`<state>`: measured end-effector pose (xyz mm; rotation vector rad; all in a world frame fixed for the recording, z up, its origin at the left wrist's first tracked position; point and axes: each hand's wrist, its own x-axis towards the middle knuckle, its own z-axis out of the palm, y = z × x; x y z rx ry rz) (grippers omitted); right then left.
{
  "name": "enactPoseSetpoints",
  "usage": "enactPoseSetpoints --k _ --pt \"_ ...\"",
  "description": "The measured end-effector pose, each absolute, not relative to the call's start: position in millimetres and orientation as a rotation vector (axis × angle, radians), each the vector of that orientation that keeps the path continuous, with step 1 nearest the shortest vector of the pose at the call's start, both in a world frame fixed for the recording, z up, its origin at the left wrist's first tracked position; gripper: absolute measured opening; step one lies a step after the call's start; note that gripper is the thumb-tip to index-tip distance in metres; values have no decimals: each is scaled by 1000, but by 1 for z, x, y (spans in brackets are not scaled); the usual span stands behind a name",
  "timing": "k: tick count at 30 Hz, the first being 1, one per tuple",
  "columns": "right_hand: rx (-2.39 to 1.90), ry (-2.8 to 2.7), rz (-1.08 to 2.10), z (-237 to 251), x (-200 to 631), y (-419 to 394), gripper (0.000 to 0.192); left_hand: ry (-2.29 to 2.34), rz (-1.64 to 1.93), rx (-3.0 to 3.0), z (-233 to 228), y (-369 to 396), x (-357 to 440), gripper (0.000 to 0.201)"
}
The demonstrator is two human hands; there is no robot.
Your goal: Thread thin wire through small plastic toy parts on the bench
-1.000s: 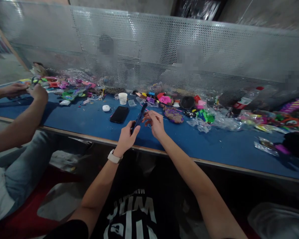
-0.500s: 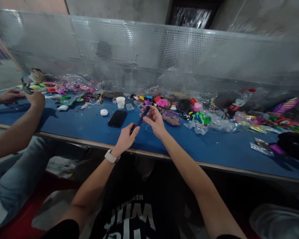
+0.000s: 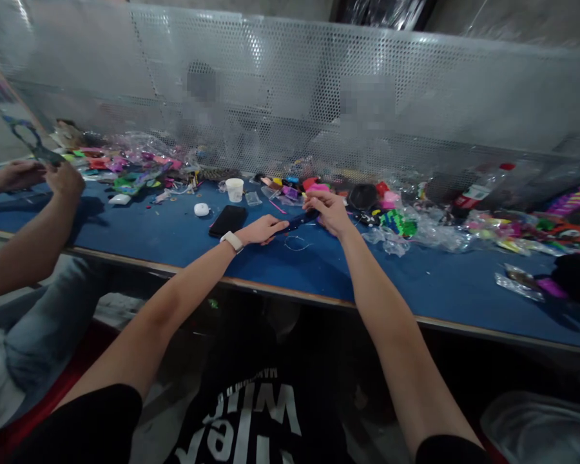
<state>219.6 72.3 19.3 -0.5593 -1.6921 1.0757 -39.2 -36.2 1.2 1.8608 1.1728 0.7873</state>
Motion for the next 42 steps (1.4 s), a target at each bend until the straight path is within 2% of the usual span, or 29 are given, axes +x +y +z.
enactPoseSetpoints --k 9,14,20,25,30,36,42 --pt "-591 -1668 952 17 214 67 74 1121 761 1941 -5 -35 -45 73" --pt "-628 -1706 823 16 213 64 73 1162 731 1918 -2 -39 -43 68" --pt "-635 -1854 580 15 219 53 40 1124 761 1920 -5 -36 -43 72" --pt "-685 -1899 638 19 222 51 21 1159 775 1868 -8 -32 -43 73" --pt "-723 -1886 737 22 223 53 24 1173 766 1876 -8 -30 -46 74" --pt "-720 -1914 708 21 224 56 42 1180 773 1858 -6 -33 -46 76" --pt "-691 -1908 533 22 220 50 43 1121 742 1825 3 -40 -41 63"
